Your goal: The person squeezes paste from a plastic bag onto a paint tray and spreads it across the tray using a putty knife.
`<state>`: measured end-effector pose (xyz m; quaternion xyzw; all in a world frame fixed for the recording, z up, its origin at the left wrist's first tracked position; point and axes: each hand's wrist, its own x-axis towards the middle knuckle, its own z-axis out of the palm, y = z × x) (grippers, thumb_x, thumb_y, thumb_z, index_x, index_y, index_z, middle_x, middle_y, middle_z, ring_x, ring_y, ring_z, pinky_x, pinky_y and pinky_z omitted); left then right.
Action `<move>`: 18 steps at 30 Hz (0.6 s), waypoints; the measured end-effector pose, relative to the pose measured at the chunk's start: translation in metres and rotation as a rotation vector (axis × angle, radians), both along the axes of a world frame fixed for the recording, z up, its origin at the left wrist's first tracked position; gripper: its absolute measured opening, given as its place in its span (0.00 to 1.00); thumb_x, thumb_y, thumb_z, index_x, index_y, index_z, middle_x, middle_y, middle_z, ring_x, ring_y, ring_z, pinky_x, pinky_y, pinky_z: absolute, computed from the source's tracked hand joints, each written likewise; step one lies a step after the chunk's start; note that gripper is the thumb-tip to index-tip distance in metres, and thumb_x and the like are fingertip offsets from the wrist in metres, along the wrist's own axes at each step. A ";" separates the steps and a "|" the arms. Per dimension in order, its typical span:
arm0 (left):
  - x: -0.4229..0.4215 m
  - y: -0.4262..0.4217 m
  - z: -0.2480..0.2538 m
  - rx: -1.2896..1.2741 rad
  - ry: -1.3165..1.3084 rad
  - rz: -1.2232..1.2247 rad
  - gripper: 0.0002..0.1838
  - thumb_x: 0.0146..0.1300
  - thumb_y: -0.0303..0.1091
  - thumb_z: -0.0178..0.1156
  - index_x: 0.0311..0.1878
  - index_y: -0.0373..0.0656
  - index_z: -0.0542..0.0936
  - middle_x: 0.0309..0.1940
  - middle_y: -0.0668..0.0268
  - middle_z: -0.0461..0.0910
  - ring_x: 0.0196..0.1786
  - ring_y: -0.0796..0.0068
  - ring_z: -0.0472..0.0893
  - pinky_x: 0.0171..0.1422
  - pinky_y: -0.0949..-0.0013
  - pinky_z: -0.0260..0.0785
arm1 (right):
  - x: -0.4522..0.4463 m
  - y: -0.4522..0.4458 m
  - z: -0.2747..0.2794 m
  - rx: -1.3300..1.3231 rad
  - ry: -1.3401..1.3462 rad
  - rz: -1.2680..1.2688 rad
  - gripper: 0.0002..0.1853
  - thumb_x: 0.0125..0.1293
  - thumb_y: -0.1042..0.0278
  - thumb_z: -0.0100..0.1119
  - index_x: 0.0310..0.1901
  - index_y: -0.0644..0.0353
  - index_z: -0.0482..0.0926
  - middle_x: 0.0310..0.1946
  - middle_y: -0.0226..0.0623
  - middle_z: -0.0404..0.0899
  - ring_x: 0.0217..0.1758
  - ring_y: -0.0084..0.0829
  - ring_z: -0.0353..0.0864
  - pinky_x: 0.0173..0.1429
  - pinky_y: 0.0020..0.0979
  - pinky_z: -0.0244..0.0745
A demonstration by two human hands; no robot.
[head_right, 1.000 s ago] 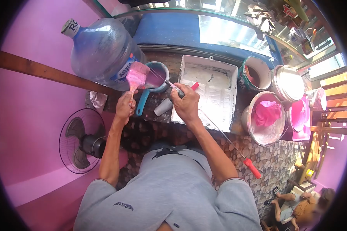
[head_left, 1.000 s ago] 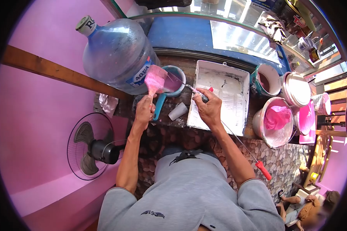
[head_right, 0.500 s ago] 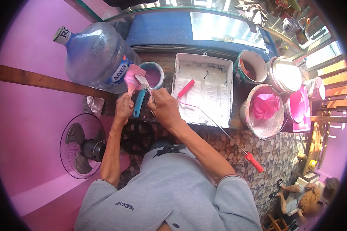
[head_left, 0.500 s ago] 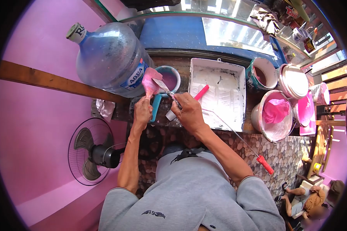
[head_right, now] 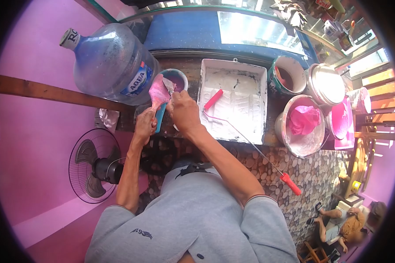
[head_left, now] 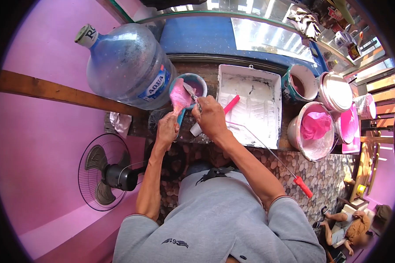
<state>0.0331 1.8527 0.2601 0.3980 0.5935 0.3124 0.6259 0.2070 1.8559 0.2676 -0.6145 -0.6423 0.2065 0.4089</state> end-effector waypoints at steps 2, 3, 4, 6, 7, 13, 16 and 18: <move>0.001 -0.001 0.000 -0.035 -0.028 0.008 0.16 0.71 0.42 0.45 0.52 0.43 0.74 0.17 0.77 0.61 0.12 0.89 0.56 0.13 0.81 0.45 | 0.008 0.013 -0.011 0.000 0.038 -0.047 0.12 0.58 0.67 0.58 0.39 0.67 0.79 0.32 0.51 0.77 0.36 0.50 0.79 0.43 0.43 0.73; -0.001 0.000 -0.003 -0.043 -0.037 0.040 0.17 0.71 0.43 0.46 0.52 0.43 0.74 0.16 0.77 0.61 0.12 0.89 0.56 0.13 0.81 0.45 | 0.013 0.014 -0.006 0.014 0.078 -0.073 0.13 0.59 0.66 0.56 0.39 0.68 0.80 0.33 0.53 0.79 0.37 0.49 0.80 0.45 0.42 0.73; -0.003 0.000 -0.005 -0.051 -0.046 0.075 0.17 0.70 0.43 0.46 0.52 0.43 0.74 0.16 0.77 0.61 0.12 0.89 0.55 0.13 0.81 0.45 | 0.018 0.013 -0.001 0.014 0.081 -0.070 0.13 0.59 0.66 0.56 0.39 0.68 0.80 0.33 0.53 0.79 0.37 0.49 0.80 0.45 0.42 0.73; -0.006 0.003 -0.006 -0.039 -0.049 0.098 0.17 0.70 0.43 0.45 0.52 0.43 0.74 0.16 0.77 0.61 0.12 0.89 0.55 0.12 0.81 0.45 | 0.026 0.004 0.007 -0.005 0.110 -0.121 0.13 0.60 0.66 0.56 0.39 0.68 0.80 0.34 0.52 0.79 0.36 0.48 0.80 0.44 0.41 0.73; -0.006 0.005 -0.007 -0.026 -0.054 0.114 0.17 0.70 0.43 0.45 0.53 0.43 0.74 0.16 0.77 0.61 0.11 0.89 0.55 0.12 0.81 0.45 | 0.029 -0.003 0.008 0.054 0.116 -0.129 0.12 0.60 0.67 0.56 0.40 0.68 0.80 0.32 0.51 0.79 0.34 0.47 0.80 0.43 0.40 0.74; -0.002 0.011 -0.010 -0.029 -0.064 0.146 0.17 0.70 0.42 0.45 0.53 0.42 0.74 0.16 0.77 0.61 0.11 0.89 0.56 0.12 0.81 0.46 | 0.020 -0.044 0.014 0.093 0.135 -0.037 0.10 0.60 0.70 0.57 0.42 0.64 0.76 0.31 0.48 0.73 0.33 0.48 0.76 0.37 0.43 0.72; 0.004 0.009 -0.003 -0.008 -0.004 0.092 0.17 0.71 0.42 0.46 0.53 0.42 0.74 0.16 0.77 0.62 0.11 0.89 0.56 0.12 0.81 0.46 | 0.011 -0.045 0.008 0.104 0.120 -0.016 0.09 0.59 0.71 0.57 0.41 0.63 0.76 0.31 0.46 0.72 0.31 0.47 0.76 0.35 0.42 0.72; -0.001 0.012 -0.007 0.000 -0.004 0.106 0.17 0.71 0.42 0.46 0.53 0.41 0.73 0.16 0.77 0.62 0.11 0.89 0.56 0.12 0.81 0.46 | 0.009 -0.038 0.009 0.053 0.077 0.049 0.11 0.58 0.73 0.59 0.42 0.64 0.77 0.31 0.45 0.73 0.32 0.45 0.77 0.37 0.41 0.72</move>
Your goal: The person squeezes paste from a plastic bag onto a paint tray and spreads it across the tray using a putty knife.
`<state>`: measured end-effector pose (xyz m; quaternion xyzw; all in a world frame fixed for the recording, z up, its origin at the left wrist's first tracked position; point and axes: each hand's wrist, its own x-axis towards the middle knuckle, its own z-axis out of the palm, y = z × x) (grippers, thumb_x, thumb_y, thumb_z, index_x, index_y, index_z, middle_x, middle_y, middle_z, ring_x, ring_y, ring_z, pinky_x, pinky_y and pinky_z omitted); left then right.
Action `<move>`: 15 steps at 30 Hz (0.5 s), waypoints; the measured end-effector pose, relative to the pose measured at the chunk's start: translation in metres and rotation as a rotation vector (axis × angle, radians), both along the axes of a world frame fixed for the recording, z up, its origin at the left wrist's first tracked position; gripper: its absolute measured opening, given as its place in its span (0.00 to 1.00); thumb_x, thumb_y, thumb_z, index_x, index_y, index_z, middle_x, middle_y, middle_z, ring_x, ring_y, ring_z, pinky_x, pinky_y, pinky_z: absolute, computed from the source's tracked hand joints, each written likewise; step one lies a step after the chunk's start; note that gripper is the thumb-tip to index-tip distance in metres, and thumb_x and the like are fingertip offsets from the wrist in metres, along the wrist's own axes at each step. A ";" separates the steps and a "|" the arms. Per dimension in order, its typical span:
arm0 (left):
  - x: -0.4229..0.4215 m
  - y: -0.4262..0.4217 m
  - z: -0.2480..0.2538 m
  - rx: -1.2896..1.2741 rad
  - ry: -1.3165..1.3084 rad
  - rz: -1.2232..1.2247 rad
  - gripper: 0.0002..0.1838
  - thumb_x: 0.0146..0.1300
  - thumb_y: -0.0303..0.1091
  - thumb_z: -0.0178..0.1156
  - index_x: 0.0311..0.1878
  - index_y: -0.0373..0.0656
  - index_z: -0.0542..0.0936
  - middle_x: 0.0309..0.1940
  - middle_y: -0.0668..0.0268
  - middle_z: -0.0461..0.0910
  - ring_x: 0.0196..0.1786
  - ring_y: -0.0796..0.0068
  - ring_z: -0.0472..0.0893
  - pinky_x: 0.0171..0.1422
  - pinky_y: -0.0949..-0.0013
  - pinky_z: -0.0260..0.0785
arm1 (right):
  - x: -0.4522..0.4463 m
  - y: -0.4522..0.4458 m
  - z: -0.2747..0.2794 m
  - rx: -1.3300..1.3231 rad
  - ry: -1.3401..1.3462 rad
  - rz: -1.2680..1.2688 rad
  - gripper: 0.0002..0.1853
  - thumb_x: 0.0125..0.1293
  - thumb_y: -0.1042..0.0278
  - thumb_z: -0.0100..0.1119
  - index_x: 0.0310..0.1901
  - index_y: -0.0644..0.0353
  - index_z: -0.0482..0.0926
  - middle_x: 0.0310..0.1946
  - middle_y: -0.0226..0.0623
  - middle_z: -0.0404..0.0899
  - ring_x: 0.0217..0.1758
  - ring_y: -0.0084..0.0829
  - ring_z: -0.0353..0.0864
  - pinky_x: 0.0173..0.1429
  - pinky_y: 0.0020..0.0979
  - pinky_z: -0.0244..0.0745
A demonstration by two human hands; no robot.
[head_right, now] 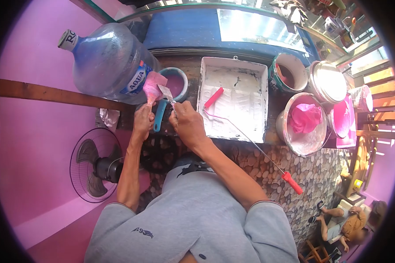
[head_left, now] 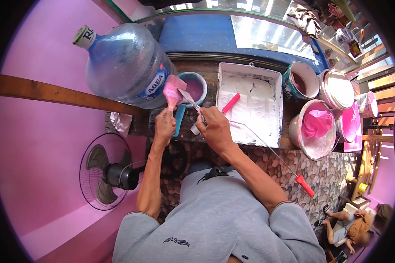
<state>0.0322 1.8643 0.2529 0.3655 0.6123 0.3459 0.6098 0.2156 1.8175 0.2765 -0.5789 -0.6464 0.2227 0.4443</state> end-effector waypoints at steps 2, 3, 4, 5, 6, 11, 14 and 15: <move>-0.005 0.004 -0.004 0.012 -0.002 0.015 0.17 0.71 0.42 0.46 0.52 0.41 0.73 0.16 0.77 0.62 0.11 0.89 0.56 0.12 0.81 0.46 | -0.004 0.006 -0.001 0.010 0.010 0.004 0.10 0.58 0.72 0.59 0.41 0.64 0.76 0.30 0.45 0.71 0.31 0.46 0.76 0.35 0.42 0.72; -0.007 0.006 -0.004 0.017 0.007 0.022 0.17 0.71 0.43 0.47 0.53 0.41 0.73 0.16 0.77 0.62 0.11 0.89 0.56 0.12 0.81 0.46 | -0.006 0.009 -0.002 -0.003 -0.003 0.011 0.10 0.58 0.71 0.59 0.41 0.63 0.76 0.31 0.45 0.71 0.31 0.46 0.76 0.34 0.42 0.72; -0.008 0.006 -0.005 0.020 0.016 0.031 0.17 0.71 0.43 0.47 0.53 0.41 0.73 0.16 0.77 0.63 0.11 0.89 0.56 0.12 0.81 0.46 | -0.008 0.010 -0.004 -0.016 -0.016 0.018 0.10 0.58 0.71 0.58 0.41 0.63 0.76 0.31 0.45 0.71 0.31 0.46 0.76 0.34 0.42 0.72; -0.009 0.006 -0.005 0.020 0.017 0.031 0.17 0.71 0.43 0.47 0.53 0.41 0.73 0.16 0.77 0.63 0.11 0.89 0.56 0.12 0.81 0.46 | -0.010 0.011 -0.005 -0.016 -0.016 0.019 0.10 0.58 0.71 0.58 0.41 0.63 0.76 0.31 0.45 0.71 0.31 0.46 0.76 0.34 0.42 0.72; -0.010 0.006 -0.004 0.013 0.011 0.037 0.17 0.71 0.43 0.47 0.53 0.41 0.73 0.16 0.77 0.62 0.11 0.90 0.57 0.12 0.81 0.46 | -0.012 0.012 -0.005 -0.007 -0.019 0.010 0.10 0.59 0.70 0.58 0.41 0.63 0.76 0.31 0.45 0.72 0.31 0.46 0.77 0.34 0.42 0.73; -0.005 0.003 0.000 -0.022 0.000 0.094 0.16 0.71 0.42 0.47 0.52 0.42 0.74 0.16 0.77 0.63 0.12 0.90 0.57 0.13 0.81 0.46 | -0.022 0.003 -0.004 -0.009 -0.090 -0.016 0.10 0.59 0.70 0.58 0.42 0.63 0.75 0.32 0.45 0.71 0.30 0.46 0.77 0.32 0.41 0.73; -0.001 0.001 -0.001 -0.041 -0.038 0.086 0.15 0.70 0.42 0.46 0.51 0.43 0.74 0.16 0.77 0.63 0.12 0.90 0.57 0.13 0.81 0.47 | -0.026 -0.004 0.000 0.001 -0.068 -0.056 0.10 0.60 0.71 0.57 0.42 0.64 0.75 0.32 0.45 0.71 0.29 0.45 0.77 0.31 0.40 0.73; 0.001 0.000 -0.003 -0.035 -0.034 0.079 0.15 0.70 0.42 0.46 0.51 0.43 0.74 0.16 0.77 0.63 0.12 0.90 0.57 0.13 0.82 0.47 | -0.026 -0.006 0.000 -0.024 -0.087 -0.067 0.10 0.60 0.71 0.57 0.42 0.64 0.75 0.32 0.45 0.71 0.29 0.45 0.76 0.31 0.40 0.74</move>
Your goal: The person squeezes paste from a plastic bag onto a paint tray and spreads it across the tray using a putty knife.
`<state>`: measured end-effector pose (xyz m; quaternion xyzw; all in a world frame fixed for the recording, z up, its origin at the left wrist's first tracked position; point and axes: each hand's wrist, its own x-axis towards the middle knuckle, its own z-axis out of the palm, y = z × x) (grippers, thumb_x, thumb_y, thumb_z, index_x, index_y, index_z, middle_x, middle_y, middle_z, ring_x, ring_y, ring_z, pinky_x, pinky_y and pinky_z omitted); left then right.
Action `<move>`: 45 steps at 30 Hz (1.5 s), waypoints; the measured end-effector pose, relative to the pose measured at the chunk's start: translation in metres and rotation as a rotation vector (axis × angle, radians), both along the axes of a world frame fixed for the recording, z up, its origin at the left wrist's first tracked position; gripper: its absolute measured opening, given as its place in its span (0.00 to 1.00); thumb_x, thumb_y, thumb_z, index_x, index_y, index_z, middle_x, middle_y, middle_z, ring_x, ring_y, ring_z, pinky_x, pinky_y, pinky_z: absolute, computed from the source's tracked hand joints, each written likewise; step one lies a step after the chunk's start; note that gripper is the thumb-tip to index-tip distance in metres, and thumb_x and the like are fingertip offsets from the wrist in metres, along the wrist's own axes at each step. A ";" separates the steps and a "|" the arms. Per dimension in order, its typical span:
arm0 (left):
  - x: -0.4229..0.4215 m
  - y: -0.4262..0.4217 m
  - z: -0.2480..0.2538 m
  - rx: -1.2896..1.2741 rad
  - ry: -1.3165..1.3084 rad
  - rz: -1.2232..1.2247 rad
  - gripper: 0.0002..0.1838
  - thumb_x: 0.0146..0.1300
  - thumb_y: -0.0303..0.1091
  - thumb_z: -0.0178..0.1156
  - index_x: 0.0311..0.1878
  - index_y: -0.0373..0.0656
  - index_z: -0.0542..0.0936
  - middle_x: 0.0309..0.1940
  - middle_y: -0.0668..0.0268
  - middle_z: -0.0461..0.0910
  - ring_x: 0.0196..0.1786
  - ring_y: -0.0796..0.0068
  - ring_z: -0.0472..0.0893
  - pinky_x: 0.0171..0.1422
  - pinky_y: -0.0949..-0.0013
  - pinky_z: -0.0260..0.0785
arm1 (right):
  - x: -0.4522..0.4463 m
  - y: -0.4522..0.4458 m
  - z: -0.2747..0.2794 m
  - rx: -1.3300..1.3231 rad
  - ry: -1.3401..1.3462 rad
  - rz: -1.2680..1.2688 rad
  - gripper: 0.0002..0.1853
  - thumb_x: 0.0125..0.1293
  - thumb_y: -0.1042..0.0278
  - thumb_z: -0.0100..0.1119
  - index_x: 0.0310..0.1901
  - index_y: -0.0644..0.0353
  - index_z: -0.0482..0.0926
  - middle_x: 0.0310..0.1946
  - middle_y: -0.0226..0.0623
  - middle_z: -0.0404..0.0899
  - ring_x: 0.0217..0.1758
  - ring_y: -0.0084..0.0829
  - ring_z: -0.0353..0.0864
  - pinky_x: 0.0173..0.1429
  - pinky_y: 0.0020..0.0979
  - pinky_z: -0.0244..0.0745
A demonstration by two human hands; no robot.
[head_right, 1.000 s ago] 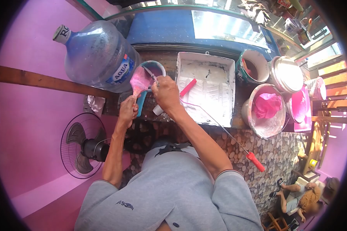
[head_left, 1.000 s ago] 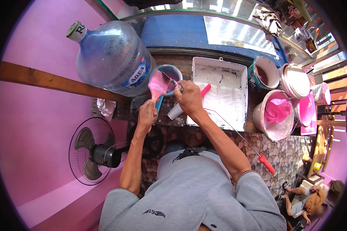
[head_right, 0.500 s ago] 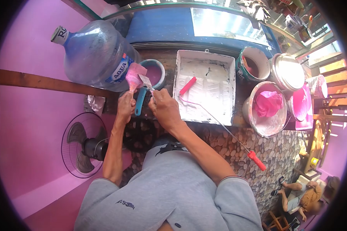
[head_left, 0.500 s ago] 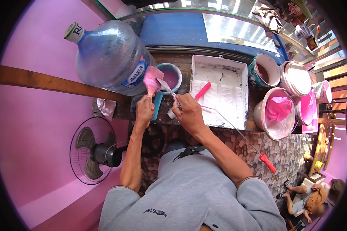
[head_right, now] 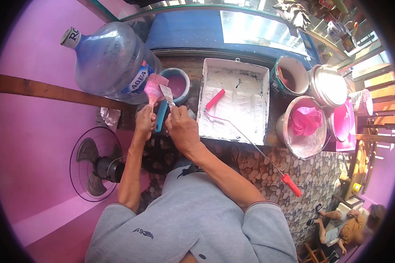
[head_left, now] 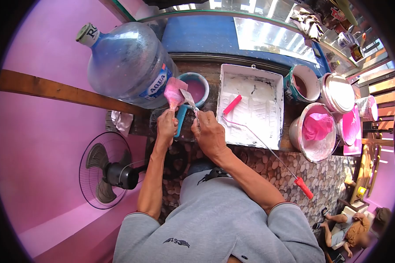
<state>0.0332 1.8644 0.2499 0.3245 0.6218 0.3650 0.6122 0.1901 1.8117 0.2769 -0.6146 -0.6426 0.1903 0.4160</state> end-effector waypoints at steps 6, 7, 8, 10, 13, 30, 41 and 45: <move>0.004 -0.007 0.003 -0.013 -0.006 -0.091 0.15 0.70 0.41 0.46 0.50 0.44 0.75 0.17 0.77 0.62 0.12 0.89 0.57 0.13 0.81 0.47 | 0.007 0.019 -0.017 -0.023 -0.004 0.031 0.10 0.60 0.70 0.57 0.42 0.64 0.75 0.32 0.46 0.71 0.30 0.46 0.76 0.33 0.41 0.73; 0.005 -0.009 0.005 -0.018 0.008 -0.098 0.15 0.70 0.41 0.46 0.50 0.44 0.75 0.17 0.77 0.62 0.12 0.89 0.57 0.13 0.81 0.47 | 0.010 0.027 -0.020 -0.017 -0.010 0.032 0.10 0.60 0.70 0.57 0.41 0.64 0.75 0.32 0.46 0.72 0.32 0.46 0.77 0.35 0.42 0.73; 0.005 -0.010 0.006 -0.023 0.021 -0.105 0.15 0.70 0.41 0.45 0.50 0.44 0.75 0.17 0.77 0.62 0.12 0.89 0.57 0.13 0.81 0.48 | 0.014 0.034 -0.023 -0.068 -0.020 0.032 0.10 0.61 0.69 0.56 0.42 0.64 0.76 0.32 0.47 0.72 0.34 0.47 0.77 0.37 0.42 0.72; 0.002 -0.011 0.000 -0.016 0.022 -0.090 0.15 0.70 0.41 0.45 0.50 0.44 0.75 0.17 0.77 0.62 0.12 0.89 0.57 0.13 0.81 0.48 | 0.019 0.037 -0.022 -0.010 -0.017 0.009 0.08 0.61 0.69 0.56 0.39 0.64 0.74 0.32 0.48 0.72 0.32 0.49 0.77 0.35 0.44 0.74; -0.003 -0.009 -0.002 -0.010 0.031 -0.048 0.15 0.70 0.41 0.45 0.50 0.44 0.75 0.17 0.77 0.62 0.12 0.89 0.57 0.13 0.81 0.48 | 0.024 0.027 -0.009 0.066 -0.003 0.000 0.07 0.61 0.70 0.55 0.37 0.63 0.72 0.32 0.49 0.71 0.29 0.50 0.77 0.32 0.45 0.74; -0.001 -0.020 -0.003 -0.021 0.076 -0.136 0.17 0.70 0.43 0.45 0.45 0.42 0.79 0.14 0.75 0.65 0.13 0.85 0.62 0.16 0.77 0.53 | 0.025 0.064 -0.027 0.131 -0.054 -0.019 0.12 0.60 0.67 0.58 0.42 0.66 0.79 0.32 0.49 0.79 0.32 0.41 0.82 0.34 0.35 0.77; 0.012 -0.023 0.016 0.044 0.142 -0.030 0.14 0.67 0.39 0.52 0.42 0.37 0.77 0.20 0.74 0.69 0.17 0.88 0.65 0.18 0.80 0.56 | 0.074 0.006 -0.015 -0.595 1.701 -0.138 0.16 0.64 0.73 0.51 0.52 0.69 0.70 0.42 0.45 0.78 0.37 0.28 0.82 0.37 0.25 0.78; 0.016 -0.025 0.012 0.076 0.033 -0.034 0.12 0.66 0.36 0.54 0.43 0.35 0.76 0.24 0.71 0.74 0.19 0.88 0.69 0.19 0.82 0.59 | 0.084 -0.005 -0.019 -0.598 1.553 -0.023 0.18 0.61 0.74 0.50 0.54 0.69 0.70 0.39 0.41 0.79 0.29 0.23 0.76 0.32 0.22 0.74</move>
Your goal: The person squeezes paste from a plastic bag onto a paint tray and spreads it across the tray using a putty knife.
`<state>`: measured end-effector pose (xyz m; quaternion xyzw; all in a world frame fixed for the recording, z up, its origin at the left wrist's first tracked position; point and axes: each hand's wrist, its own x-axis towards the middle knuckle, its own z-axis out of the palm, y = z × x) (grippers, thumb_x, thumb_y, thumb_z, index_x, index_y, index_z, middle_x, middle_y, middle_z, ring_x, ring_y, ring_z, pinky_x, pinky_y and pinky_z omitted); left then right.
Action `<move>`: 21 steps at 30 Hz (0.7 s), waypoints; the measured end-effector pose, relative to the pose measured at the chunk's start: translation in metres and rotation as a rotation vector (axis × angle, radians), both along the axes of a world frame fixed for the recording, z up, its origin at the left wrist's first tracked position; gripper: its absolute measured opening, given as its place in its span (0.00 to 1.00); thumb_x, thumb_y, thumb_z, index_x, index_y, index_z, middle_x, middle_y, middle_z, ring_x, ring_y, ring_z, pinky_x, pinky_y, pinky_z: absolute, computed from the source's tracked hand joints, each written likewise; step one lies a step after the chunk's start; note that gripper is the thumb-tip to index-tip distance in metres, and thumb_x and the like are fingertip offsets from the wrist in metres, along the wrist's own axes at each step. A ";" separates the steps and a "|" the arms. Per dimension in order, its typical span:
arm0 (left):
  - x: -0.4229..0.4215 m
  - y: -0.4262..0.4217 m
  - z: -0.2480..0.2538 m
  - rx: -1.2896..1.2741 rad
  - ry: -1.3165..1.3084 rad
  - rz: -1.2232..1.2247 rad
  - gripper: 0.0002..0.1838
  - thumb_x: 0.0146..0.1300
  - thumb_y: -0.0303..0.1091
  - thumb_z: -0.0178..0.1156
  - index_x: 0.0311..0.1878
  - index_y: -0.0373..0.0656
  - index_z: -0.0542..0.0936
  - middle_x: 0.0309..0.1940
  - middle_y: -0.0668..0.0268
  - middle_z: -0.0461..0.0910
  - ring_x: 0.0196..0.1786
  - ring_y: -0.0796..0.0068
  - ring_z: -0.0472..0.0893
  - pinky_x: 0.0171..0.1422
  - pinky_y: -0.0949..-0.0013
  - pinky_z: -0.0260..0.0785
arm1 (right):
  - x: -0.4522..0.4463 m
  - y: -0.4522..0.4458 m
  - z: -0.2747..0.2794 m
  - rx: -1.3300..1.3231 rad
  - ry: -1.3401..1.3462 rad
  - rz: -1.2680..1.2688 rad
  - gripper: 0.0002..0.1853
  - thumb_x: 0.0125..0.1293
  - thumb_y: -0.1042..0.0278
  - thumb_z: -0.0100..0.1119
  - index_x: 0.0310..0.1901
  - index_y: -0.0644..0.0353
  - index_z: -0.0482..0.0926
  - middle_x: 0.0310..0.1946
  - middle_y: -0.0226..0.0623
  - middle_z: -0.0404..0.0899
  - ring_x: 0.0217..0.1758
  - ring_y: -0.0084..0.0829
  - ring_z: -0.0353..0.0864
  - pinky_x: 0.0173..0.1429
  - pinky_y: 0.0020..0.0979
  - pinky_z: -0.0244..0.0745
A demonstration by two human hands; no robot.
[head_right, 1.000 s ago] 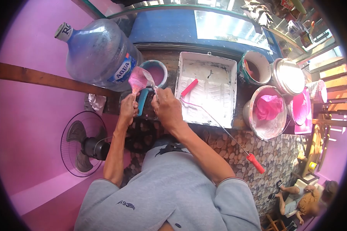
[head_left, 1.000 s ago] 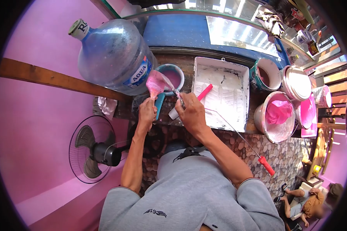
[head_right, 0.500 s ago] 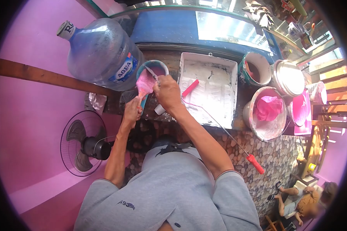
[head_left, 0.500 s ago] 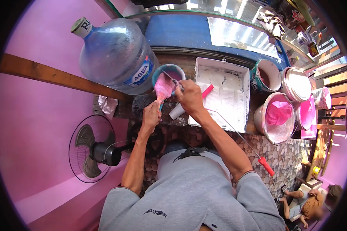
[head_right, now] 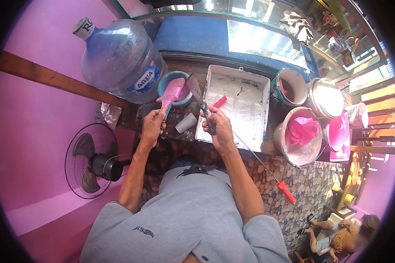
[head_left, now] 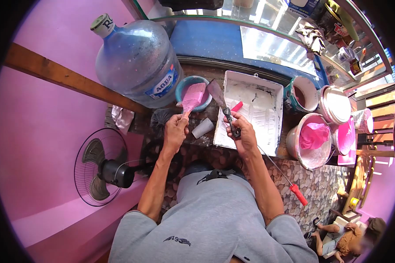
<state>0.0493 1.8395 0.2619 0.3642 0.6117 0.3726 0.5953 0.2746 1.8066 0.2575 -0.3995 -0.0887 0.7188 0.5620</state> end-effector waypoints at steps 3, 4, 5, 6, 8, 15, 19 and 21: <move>0.005 -0.002 0.002 0.121 0.037 0.011 0.13 0.66 0.36 0.55 0.45 0.35 0.74 0.29 0.69 0.76 0.19 0.87 0.71 0.19 0.83 0.62 | -0.002 -0.005 0.013 0.045 -0.604 0.039 0.16 0.60 0.74 0.53 0.51 0.67 0.76 0.37 0.41 0.80 0.31 0.23 0.77 0.34 0.24 0.73; 0.004 -0.001 0.001 0.162 0.078 -0.020 0.14 0.66 0.36 0.55 0.47 0.35 0.74 0.31 0.67 0.77 0.19 0.87 0.72 0.19 0.82 0.64 | -0.005 -0.007 0.012 0.046 -0.606 0.037 0.16 0.60 0.74 0.53 0.51 0.67 0.76 0.37 0.41 0.80 0.31 0.23 0.77 0.34 0.24 0.73; 0.002 -0.001 0.000 0.202 0.120 -0.051 0.15 0.66 0.36 0.55 0.50 0.34 0.74 0.33 0.66 0.78 0.19 0.87 0.72 0.19 0.81 0.65 | -0.007 -0.008 0.011 0.188 -0.865 0.000 0.15 0.60 0.73 0.54 0.49 0.66 0.77 0.35 0.41 0.80 0.31 0.26 0.78 0.35 0.27 0.73; 0.001 0.000 -0.002 0.203 0.119 -0.053 0.15 0.66 0.36 0.55 0.50 0.34 0.74 0.33 0.66 0.78 0.19 0.87 0.72 0.19 0.81 0.65 | -0.011 -0.009 0.013 0.331 -1.122 -0.039 0.14 0.60 0.72 0.55 0.47 0.65 0.79 0.34 0.42 0.80 0.32 0.28 0.79 0.37 0.30 0.74; -0.001 0.002 -0.007 0.264 0.218 -0.090 0.17 0.67 0.36 0.54 0.55 0.37 0.74 0.32 0.67 0.78 0.18 0.87 0.72 0.19 0.81 0.65 | -0.021 -0.009 0.021 0.508 -1.264 -0.141 0.13 0.60 0.70 0.57 0.46 0.63 0.80 0.33 0.44 0.79 0.34 0.36 0.80 0.41 0.35 0.74; -0.003 0.002 -0.012 0.284 0.386 -0.107 0.15 0.67 0.38 0.51 0.51 0.40 0.78 0.25 0.68 0.77 0.19 0.81 0.74 0.23 0.74 0.67 | -0.047 -0.009 0.013 0.454 -1.548 0.072 0.12 0.59 0.71 0.58 0.44 0.63 0.81 0.34 0.48 0.80 0.37 0.44 0.81 0.44 0.38 0.74; -0.018 0.008 -0.032 0.411 0.465 -0.136 0.16 0.68 0.40 0.51 0.50 0.39 0.78 0.23 0.67 0.77 0.24 0.78 0.75 0.29 0.71 0.67 | -0.053 0.004 0.001 0.522 -1.533 0.041 0.11 0.59 0.70 0.55 0.43 0.60 0.80 0.27 0.48 0.75 0.32 0.48 0.77 0.37 0.44 0.72; -0.019 0.008 -0.029 0.406 0.455 -0.135 0.16 0.69 0.40 0.51 0.50 0.39 0.78 0.23 0.67 0.76 0.26 0.77 0.75 0.31 0.70 0.68 | -0.055 0.013 -0.003 0.505 -1.513 0.054 0.11 0.58 0.70 0.55 0.41 0.61 0.80 0.28 0.51 0.76 0.33 0.51 0.78 0.38 0.46 0.73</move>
